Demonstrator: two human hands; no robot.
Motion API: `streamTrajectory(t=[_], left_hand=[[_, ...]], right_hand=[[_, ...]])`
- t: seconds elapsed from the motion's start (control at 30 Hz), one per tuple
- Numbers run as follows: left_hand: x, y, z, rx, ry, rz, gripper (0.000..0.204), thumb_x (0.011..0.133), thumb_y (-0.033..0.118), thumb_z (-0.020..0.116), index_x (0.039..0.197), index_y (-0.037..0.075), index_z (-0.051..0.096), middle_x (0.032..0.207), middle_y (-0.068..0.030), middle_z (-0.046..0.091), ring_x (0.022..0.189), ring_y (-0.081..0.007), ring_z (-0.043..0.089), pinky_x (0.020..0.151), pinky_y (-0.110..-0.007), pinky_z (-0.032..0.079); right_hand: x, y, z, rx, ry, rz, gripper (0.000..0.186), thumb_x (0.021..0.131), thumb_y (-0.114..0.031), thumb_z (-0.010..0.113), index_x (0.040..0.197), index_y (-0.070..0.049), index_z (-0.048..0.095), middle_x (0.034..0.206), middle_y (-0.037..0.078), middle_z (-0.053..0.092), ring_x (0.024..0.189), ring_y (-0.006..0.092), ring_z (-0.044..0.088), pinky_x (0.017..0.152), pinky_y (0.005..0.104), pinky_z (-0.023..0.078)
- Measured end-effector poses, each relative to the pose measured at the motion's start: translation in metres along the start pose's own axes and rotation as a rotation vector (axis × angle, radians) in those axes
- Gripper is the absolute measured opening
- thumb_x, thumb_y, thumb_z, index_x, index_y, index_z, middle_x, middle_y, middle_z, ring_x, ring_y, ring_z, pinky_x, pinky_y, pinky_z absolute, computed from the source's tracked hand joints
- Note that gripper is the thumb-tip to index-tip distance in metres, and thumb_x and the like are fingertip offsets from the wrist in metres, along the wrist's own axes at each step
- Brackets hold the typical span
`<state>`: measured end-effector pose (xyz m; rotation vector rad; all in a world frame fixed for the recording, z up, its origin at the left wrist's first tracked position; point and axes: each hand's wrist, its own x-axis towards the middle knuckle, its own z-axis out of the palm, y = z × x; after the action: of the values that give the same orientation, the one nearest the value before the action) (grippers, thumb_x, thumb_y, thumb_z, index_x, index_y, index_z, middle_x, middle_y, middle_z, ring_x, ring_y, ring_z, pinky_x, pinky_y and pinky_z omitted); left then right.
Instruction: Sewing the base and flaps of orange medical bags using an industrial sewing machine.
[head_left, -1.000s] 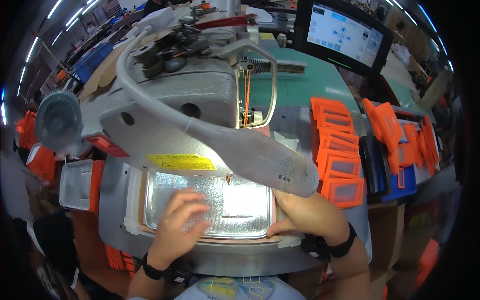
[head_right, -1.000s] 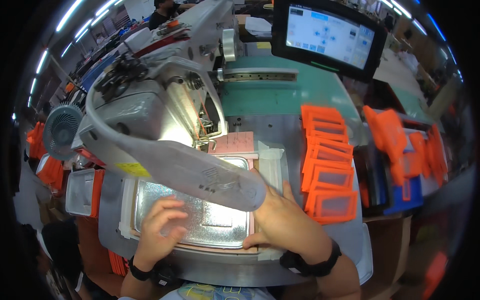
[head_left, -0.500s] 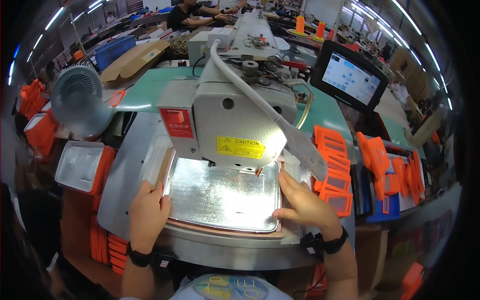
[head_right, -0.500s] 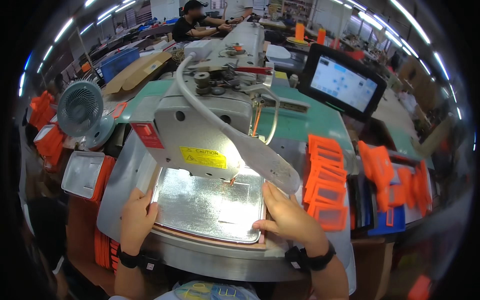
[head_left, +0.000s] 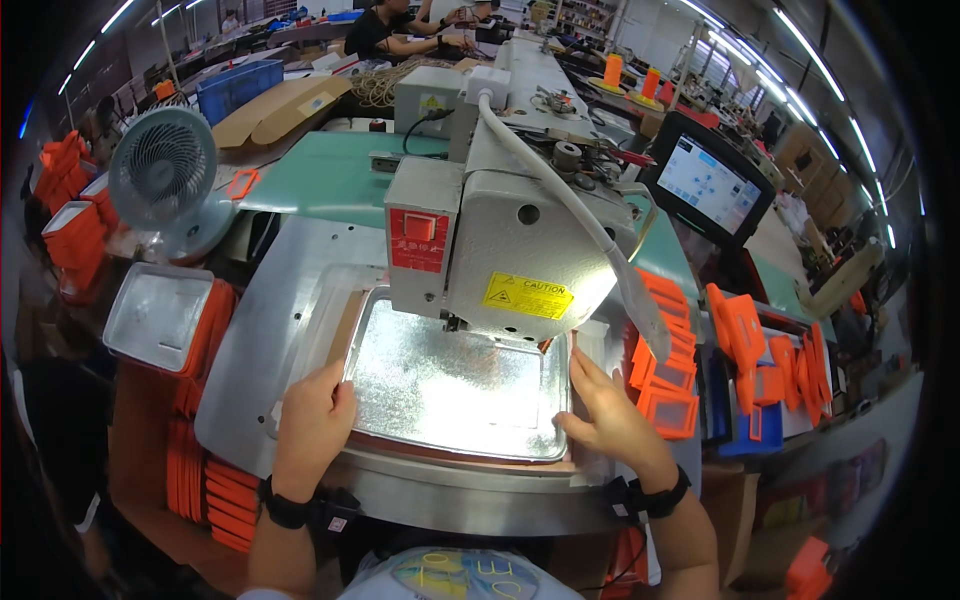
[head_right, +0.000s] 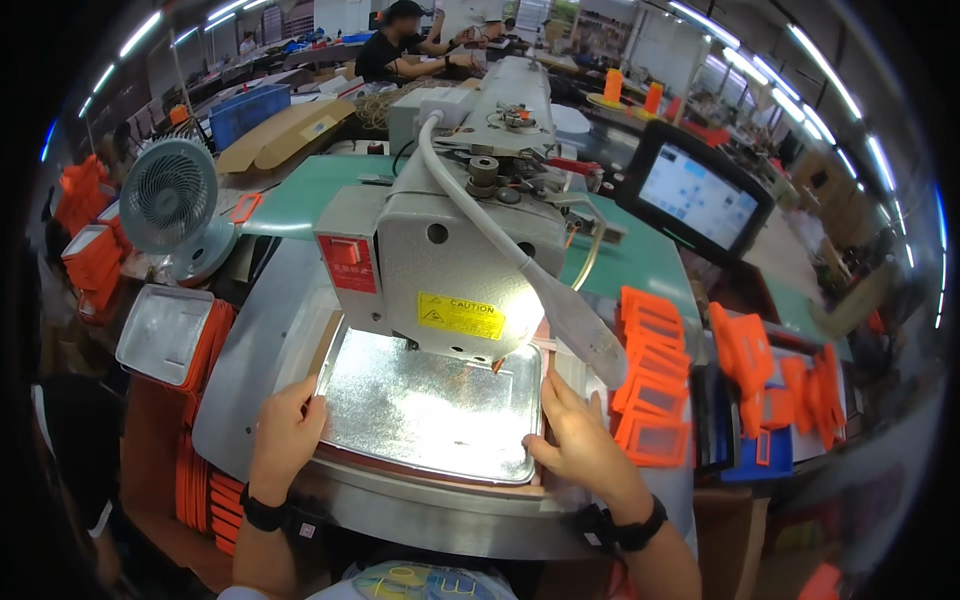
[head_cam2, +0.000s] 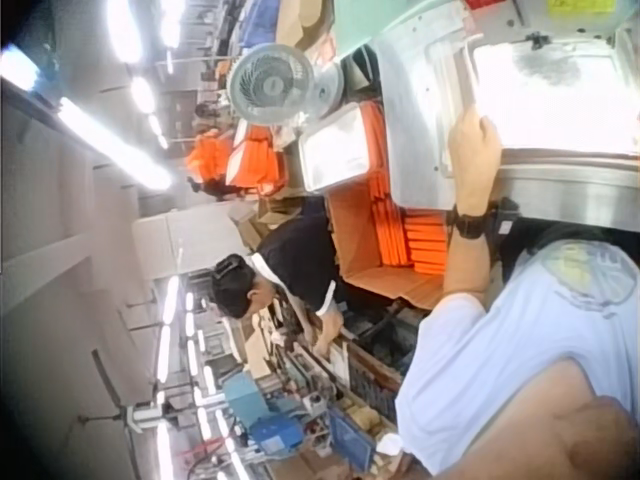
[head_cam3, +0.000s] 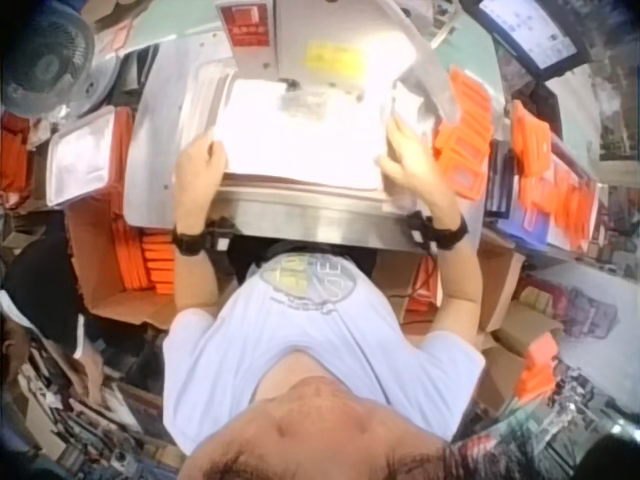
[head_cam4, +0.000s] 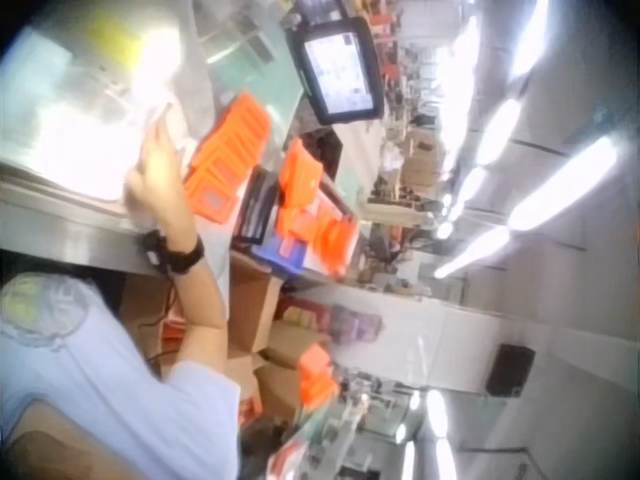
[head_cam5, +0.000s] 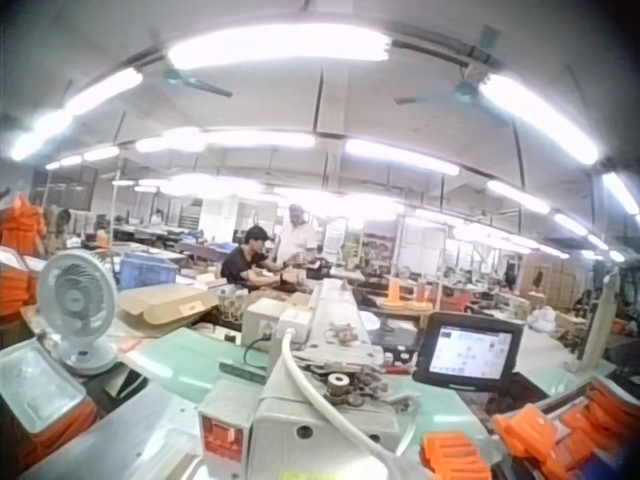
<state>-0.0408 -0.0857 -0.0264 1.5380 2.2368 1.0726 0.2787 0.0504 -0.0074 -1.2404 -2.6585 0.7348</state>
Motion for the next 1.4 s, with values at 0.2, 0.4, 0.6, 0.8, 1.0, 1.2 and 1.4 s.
streamTrajectory(t=[0.2,0.4,0.6,0.8,1.0,1.2,1.4], left_hand=[[-0.005,-0.020,0.002,-0.177,0.034,-0.051,0.035,0.087,0.004,0.053,0.120,0.000,0.062,0.086,-0.0206,0.062,0.071,-0.0303,0.062,0.065,-0.037,0.047],[-0.015,-0.019,-0.016,-0.598,0.018,-0.186,0.048,0.090,0.003,0.049,0.137,-0.007,0.049,0.115,-0.0146,0.065,0.102,-0.0167,0.062,0.086,-0.027,0.047],[-0.033,0.031,-0.030,-1.056,0.226,-0.045,0.062,0.087,0.006,0.050,0.146,-0.006,0.036,0.139,-0.0143,0.049,0.125,-0.0189,0.051,0.107,-0.029,0.037],[-0.056,0.053,0.004,-0.976,0.207,0.052,0.070,0.087,0.009,0.064,0.147,-0.001,0.030,0.136,-0.0125,0.048,0.123,-0.0225,0.050,0.106,-0.035,0.038],[-0.065,0.027,-0.007,-1.111,0.283,-0.320,0.040,0.088,0.005,0.059,0.125,-0.002,0.046,0.106,-0.0152,0.062,0.076,-0.0208,0.064,0.052,-0.031,0.054],[-0.066,-0.031,-0.062,-1.056,0.514,-0.438,0.046,0.081,0.003,0.054,0.126,0.000,0.048,0.104,-0.0108,0.060,0.081,-0.0193,0.064,0.052,-0.027,0.051],[-0.101,-0.099,-0.092,-1.417,0.736,-0.536,0.035,0.091,0.006,0.054,0.125,0.009,0.055,0.110,-0.0043,0.062,0.084,-0.0150,0.063,0.050,-0.026,0.052]], right_hand=[[0.001,0.014,0.020,0.040,0.095,-0.069,0.079,0.082,-0.026,0.068,0.145,0.007,0.032,0.151,0.033,0.025,0.141,0.0470,0.027,0.109,0.0704,0.018],[0.016,-0.014,0.022,-0.191,0.078,-0.069,0.076,0.083,-0.025,0.068,0.143,0.008,0.035,0.152,0.033,0.024,0.144,0.0445,0.023,0.107,0.0718,0.020],[0.038,-0.023,0.042,-0.188,0.039,-0.121,0.073,0.086,-0.025,0.065,0.144,0.006,0.033,0.150,0.025,0.031,0.141,0.0417,0.029,0.106,0.0757,0.016],[0.041,-0.030,0.045,-0.203,0.051,-0.105,0.070,0.089,-0.024,0.062,0.145,0.006,0.033,0.150,0.025,0.032,0.141,0.0394,0.031,0.105,0.0766,0.014],[0.040,-0.053,0.056,-0.163,0.112,-0.224,0.072,0.089,-0.036,0.064,0.139,0.010,0.040,0.147,0.026,0.038,0.138,0.0394,0.035,0.107,0.0737,0.015],[0.033,-0.086,0.040,-0.143,-0.228,-0.202,0.072,0.088,-0.040,0.065,0.141,0.003,0.041,0.142,0.025,0.045,0.115,0.0362,0.057,0.098,0.0502,0.044],[0.041,-0.094,0.068,0.141,0.216,-0.492,0.028,0.087,-0.014,0.063,0.110,0.001,0.063,0.109,0.015,0.060,0.090,0.0345,0.063,0.072,0.0429,0.052]])
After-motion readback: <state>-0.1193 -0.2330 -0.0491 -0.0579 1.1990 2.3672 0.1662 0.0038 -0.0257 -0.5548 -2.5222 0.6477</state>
